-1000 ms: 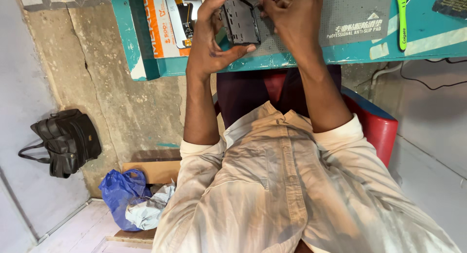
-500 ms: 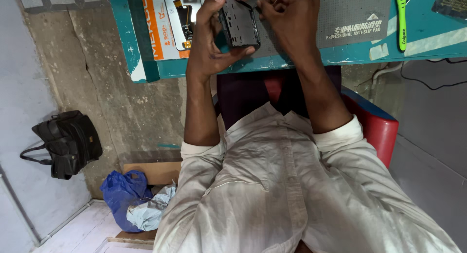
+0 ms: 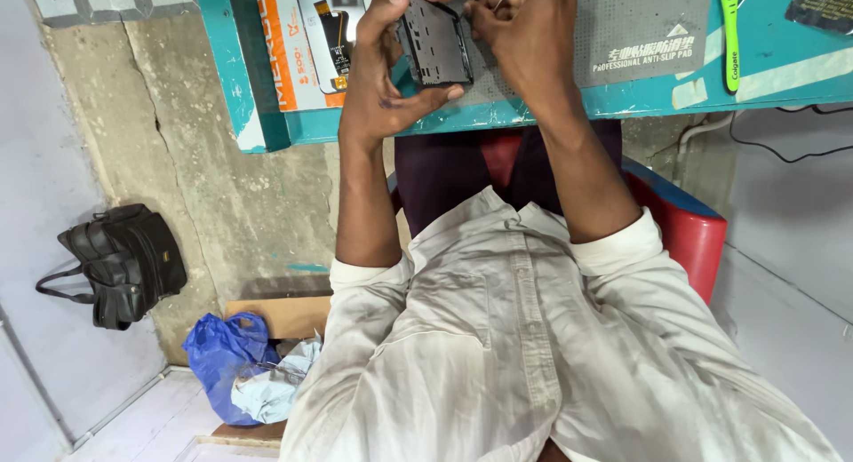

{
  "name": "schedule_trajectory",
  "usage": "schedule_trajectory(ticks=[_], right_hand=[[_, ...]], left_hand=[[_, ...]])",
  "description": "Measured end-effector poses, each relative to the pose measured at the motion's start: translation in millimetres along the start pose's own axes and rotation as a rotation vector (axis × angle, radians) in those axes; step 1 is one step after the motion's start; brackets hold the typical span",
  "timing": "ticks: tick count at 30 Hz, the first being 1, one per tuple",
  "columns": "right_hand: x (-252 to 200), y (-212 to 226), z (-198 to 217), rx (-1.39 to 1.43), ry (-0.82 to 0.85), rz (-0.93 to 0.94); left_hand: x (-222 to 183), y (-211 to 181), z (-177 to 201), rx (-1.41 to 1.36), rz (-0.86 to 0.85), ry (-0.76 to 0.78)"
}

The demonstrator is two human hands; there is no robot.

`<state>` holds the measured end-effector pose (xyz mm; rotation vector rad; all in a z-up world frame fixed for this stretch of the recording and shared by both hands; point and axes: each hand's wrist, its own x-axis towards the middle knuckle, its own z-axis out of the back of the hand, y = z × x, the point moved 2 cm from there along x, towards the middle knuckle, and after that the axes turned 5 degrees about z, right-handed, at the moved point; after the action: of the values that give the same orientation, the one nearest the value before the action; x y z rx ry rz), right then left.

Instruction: The person is repairing a disassembled smartphone. They use tweezers to adjust internal components and apply a liquid from a bottle to the device's frame. The person also uses a brush to clean the edges of the phone.

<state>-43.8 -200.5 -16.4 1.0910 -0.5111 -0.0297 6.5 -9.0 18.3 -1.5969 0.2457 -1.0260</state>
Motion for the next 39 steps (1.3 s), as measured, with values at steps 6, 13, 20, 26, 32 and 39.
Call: schedule_trajectory(ticks=[6, 13, 20, 26, 32, 39], right_hand=[[-4, 7, 5, 0.027, 0.06, -0.057], [-8, 4, 3, 0.052, 0.043, -0.059], [0, 30, 9, -0.002, 0.069, -0.209], [-1, 41, 12, -0.036, 0.068, -0.233], [10, 38, 8, -0.059, 0.069, -0.271], [-3, 43, 10, -0.055, 0.086, -0.333]], left_hand=[[0, 2, 1, 0.01, 0.013, 0.008], [-2, 8, 0, 0.014, 0.009, 0.012], [1, -7, -5, -0.009, 0.067, -0.037], [-1, -4, -5, -0.048, 0.078, -0.038], [0, -4, -4, -0.066, 0.075, -0.04], [0, -8, -2, -0.022, 0.113, -0.05]])
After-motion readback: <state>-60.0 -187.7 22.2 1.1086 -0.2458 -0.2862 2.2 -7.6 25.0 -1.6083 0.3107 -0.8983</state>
